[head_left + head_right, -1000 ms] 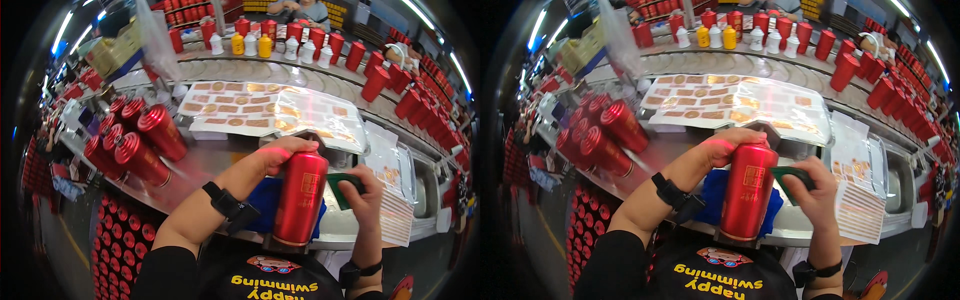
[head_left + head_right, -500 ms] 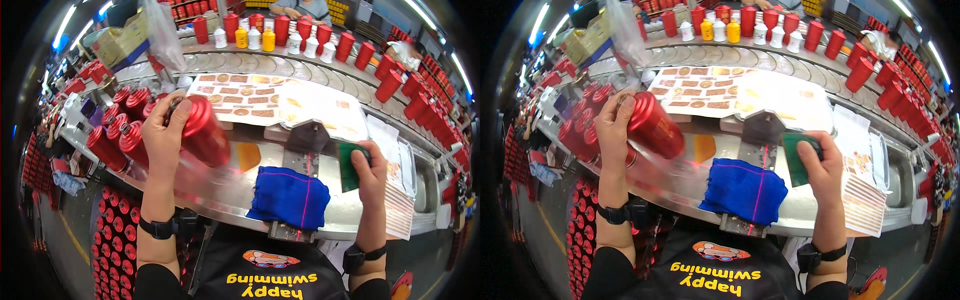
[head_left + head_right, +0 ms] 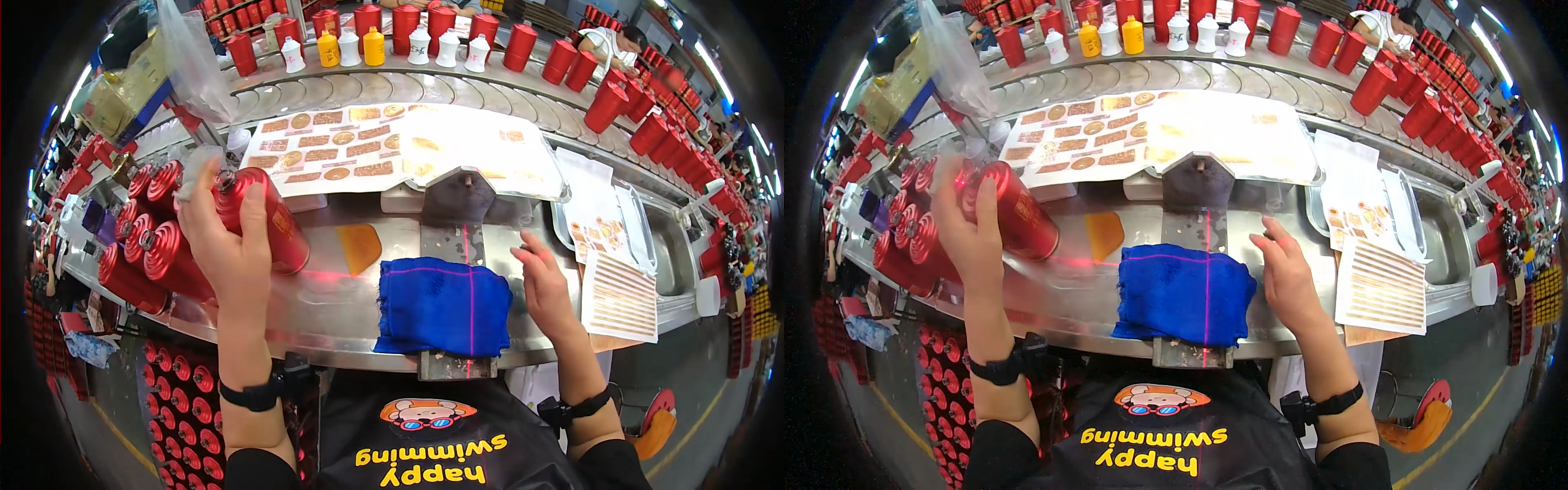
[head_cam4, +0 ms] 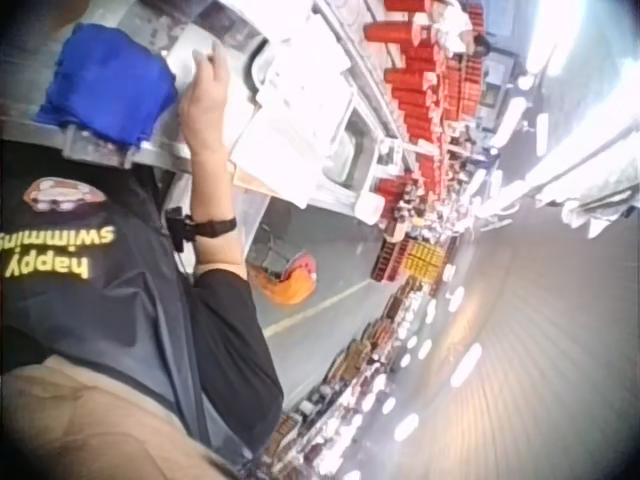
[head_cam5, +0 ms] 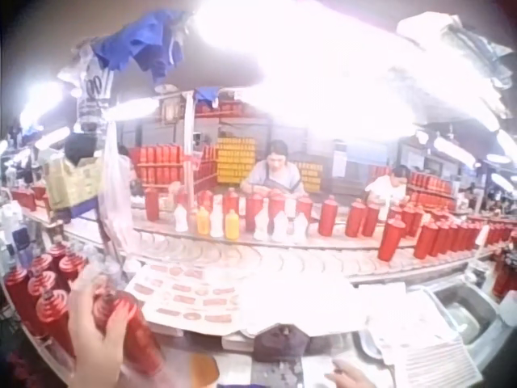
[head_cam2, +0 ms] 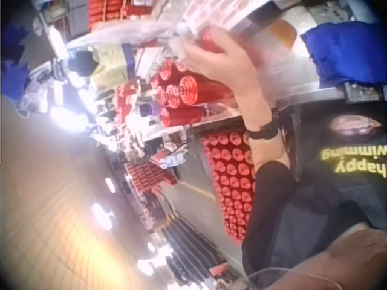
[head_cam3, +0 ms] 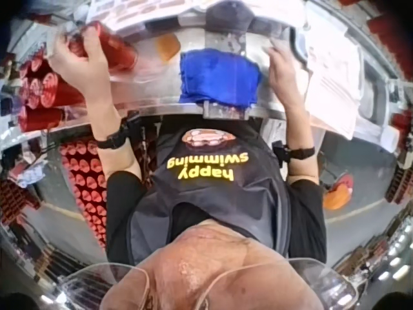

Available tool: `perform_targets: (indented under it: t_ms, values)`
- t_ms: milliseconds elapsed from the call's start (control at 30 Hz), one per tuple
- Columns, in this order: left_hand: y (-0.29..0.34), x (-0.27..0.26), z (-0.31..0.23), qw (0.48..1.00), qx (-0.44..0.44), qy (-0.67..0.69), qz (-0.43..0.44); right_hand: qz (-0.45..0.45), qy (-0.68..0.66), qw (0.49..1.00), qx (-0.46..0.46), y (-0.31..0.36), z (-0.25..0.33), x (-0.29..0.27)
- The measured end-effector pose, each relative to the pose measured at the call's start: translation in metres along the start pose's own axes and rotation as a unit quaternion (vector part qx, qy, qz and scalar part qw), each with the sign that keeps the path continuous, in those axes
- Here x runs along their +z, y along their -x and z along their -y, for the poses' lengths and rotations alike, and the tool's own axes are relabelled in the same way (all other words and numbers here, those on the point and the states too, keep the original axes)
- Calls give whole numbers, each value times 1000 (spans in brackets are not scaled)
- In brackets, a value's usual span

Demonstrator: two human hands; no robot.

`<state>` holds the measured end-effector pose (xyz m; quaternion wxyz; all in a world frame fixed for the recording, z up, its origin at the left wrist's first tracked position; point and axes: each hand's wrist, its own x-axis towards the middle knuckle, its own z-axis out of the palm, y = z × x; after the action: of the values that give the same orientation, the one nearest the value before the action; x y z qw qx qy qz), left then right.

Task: Applying gold-colored adhesive labels to red cylindrical canisters on a factory assembly line.

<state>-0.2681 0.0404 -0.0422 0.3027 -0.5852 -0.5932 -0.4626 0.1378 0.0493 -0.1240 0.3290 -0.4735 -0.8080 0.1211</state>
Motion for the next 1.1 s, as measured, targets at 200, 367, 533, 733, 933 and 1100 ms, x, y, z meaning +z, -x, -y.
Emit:
perform_targets:
  t_ms: [200,367,533,733,933,1100]
  values:
    - [-42,-15,-59,765,-56,620,164,-2,128,990,-52,25,12,17]
    - [-61,-30,-54,557,-82,802,199,1,157,986,-62,17,26,23]
    - [-24,-11,-73,613,-41,708,348,21,165,985,-36,20,17,22]
    - [-14,-1,-78,644,1,652,399,27,166,985,-35,18,15,28]
    - [-14,-2,-99,627,41,630,457,14,174,984,-37,27,13,20]
    - [-10,-14,-108,623,148,613,463,8,175,983,-50,20,11,25]
